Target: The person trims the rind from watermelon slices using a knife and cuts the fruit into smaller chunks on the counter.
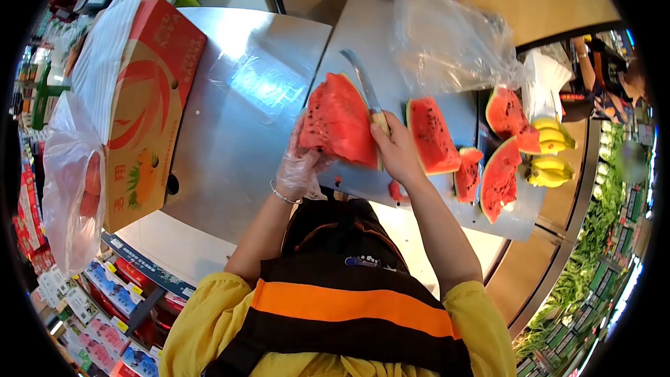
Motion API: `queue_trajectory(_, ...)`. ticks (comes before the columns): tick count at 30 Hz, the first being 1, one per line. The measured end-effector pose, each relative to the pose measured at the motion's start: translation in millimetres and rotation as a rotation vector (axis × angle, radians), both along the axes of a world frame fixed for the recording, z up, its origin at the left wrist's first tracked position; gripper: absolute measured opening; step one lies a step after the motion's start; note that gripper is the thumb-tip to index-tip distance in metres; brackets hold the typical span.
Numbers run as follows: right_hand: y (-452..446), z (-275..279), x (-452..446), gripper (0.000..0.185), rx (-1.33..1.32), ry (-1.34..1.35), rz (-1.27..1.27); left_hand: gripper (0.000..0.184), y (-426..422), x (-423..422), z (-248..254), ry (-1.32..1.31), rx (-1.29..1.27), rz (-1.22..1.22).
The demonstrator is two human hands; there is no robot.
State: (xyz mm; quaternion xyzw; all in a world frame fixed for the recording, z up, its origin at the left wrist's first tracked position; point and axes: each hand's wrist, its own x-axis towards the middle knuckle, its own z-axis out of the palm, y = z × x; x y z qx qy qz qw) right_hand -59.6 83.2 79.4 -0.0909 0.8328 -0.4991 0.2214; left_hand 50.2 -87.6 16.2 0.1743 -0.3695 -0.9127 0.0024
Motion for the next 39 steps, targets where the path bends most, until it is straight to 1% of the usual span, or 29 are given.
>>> queue_trajectory(1,-18,13,-9,0.031,-0.031,0.103,0.079,0.076,-9,-3,16,-0.055,0.038,0.056)
queue_trajectory(2,-37,28,-19,0.031,-0.019,0.125,0.147,0.075,-16,-9,33,-0.068,0.063,0.132)
queue_trajectory(3,-53,30,-31,0.031,-0.019,0.133,0.166,0.075,-22,-13,34,-0.059,0.064,0.15)
queue_trajectory(5,-85,33,-55,0.031,0.063,0.149,0.32,0.072,-38,-22,36,-0.028,0.25,0.314)
queue_trajectory(6,-103,36,-64,0.031,0.062,0.156,0.337,0.072,-45,-27,37,-0.021,0.251,0.33)
queue_trajectory(8,-134,41,-79,0.03,0.198,0.195,0.436,0.059,-58,-42,39,-0.207,0.36,0.422)
queue_trajectory(9,-146,38,-86,0.03,0.199,0.2,0.45,0.053,-65,-46,39,-0.302,0.417,0.464)
queue_trajectory(10,-156,34,-92,0.03,0.269,0.201,0.502,0.053,-69,-47,31,-0.297,0.422,0.476)
queue_trajectory(11,-165,30,-97,0.031,0.34,0.203,0.554,0.048,-72,-48,16,-0.245,0.505,0.471)
queue_trajectory(12,-175,34,-99,0.031,0.342,0.205,0.566,0.044,-76,-48,11,-0.195,0.587,0.465)
queue_trajectory(14,-189,42,-103,0.033,0.507,0.066,0.664,0.045,-78,-48,2,-0.144,0.596,0.449)
queue_trajectory(16,-198,48,-103,0.032,0.53,0.085,0.652,0.046,-81,-48,1,-0.094,0.604,0.427)
queue_trajectory(18,-204,58,-102,0.032,0.554,0.108,0.637,0.037,-87,-52,0,-0.075,0.789,0.402)
queue_trajectory(21,-205,72,-97,0.028,0.551,0.097,0.687,0.037,-85,-52,-8,-0.094,0.829,0.373)
queue_trajectory(25,-196,90,-87,0.028,0.554,0.111,0.671,0.036,-73,-56,-4,-0.1,0.757,0.417)
queue_trajectory(27,-189,96,-79,0.028,0.535,0.113,0.636,0.033,-69,-57,-3,-0.178,0.697,0.46)
queue_trajectory(29,-181,95,-75,0.026,0.443,0.142,0.604,0.032,-67,-58,-9,-0.199,0.715,0.44)
queue_trajectory(30,-177,95,-72,0.026,0.442,0.141,0.588,0.031,-66,-57,-9,-0.225,0.736,0.429)
queue_trajectory(33,-166,93,-65,0.025,0.346,0.265,0.548,0.032,-69,-56,-9,-0.192,0.789,0.389)
queue_trajectory(34,-162,92,-63,0.025,0.319,0.296,0.524,0.034,-67,-59,10,-0.229,0.747,0.456)
queue_trajectory(35,-157,90,-59,0.025,0.301,0.357,0.505,0.039,-66,-62,-4,-0.173,0.715,0.432)
queue_trajectory(36,-155,94,-53,0.025,0.303,0.356,0.522,0.046,-64,-62,8,-0.147,0.684,0.466)
queue_trajectory(37,-147,97,-46,0.024,0.276,0.439,0.481,0.045,-65,-60,5,-0.108,0.622,0.384)
queue_trajectory(38,-142,92,-39,0.025,0.181,0.42,0.405,0.046,-66,-57,1,-0.067,0.555,0.305)
queue_trajectory(39,-136,83,-34,0.026,0.075,0.412,0.339,0.047,-71,-56,17,-0.098,0.583,0.268)
